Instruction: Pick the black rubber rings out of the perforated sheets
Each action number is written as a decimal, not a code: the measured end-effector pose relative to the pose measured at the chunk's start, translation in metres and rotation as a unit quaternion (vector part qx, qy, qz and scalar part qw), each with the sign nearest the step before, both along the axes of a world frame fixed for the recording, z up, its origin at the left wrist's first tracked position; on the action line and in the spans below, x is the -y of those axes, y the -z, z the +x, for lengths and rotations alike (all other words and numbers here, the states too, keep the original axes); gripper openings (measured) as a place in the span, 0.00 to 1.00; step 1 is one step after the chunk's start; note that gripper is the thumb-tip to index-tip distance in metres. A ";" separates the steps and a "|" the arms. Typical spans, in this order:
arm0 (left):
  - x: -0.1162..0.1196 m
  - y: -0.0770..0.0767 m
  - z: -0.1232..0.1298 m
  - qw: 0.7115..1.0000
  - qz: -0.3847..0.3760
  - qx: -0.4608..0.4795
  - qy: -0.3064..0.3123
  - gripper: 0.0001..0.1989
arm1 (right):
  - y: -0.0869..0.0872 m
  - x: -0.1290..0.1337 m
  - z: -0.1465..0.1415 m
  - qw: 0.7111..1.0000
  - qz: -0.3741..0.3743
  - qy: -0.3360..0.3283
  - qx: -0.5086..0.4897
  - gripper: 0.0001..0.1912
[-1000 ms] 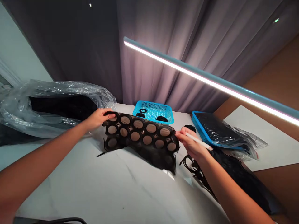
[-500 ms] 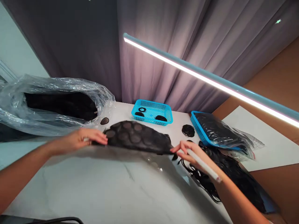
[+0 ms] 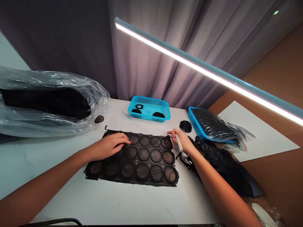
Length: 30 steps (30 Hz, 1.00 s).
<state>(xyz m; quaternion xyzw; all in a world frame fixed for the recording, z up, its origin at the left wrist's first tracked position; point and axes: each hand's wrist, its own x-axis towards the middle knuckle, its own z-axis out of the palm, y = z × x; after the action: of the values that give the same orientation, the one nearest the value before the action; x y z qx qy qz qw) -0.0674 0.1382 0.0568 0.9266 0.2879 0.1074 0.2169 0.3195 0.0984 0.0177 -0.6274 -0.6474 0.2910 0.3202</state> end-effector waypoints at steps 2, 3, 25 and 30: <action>-0.011 0.008 0.045 0.999 -0.015 0.018 0.034 0.17 | 0.002 -0.014 -0.008 1.000 -0.012 -0.024 -0.004 0.09; -0.016 0.012 0.067 0.999 -0.016 0.024 0.044 0.17 | 0.002 -0.017 -0.011 0.999 -0.017 -0.035 -0.006 0.09; -0.073 0.016 0.102 0.992 -0.120 -0.022 0.037 0.16 | -0.045 -0.010 0.024 0.992 -0.051 -0.085 -0.083 0.25; -0.120 -0.021 0.011 0.990 -0.121 -0.069 -0.012 0.19 | -0.066 -0.021 0.040 0.993 0.097 0.008 0.068 0.26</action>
<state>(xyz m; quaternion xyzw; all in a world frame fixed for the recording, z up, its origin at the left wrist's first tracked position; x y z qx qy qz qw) -0.0567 0.2578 0.0781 0.8952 0.3241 0.0102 0.3058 0.3590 0.1191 0.0841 -0.6165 -0.6879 0.1809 0.3376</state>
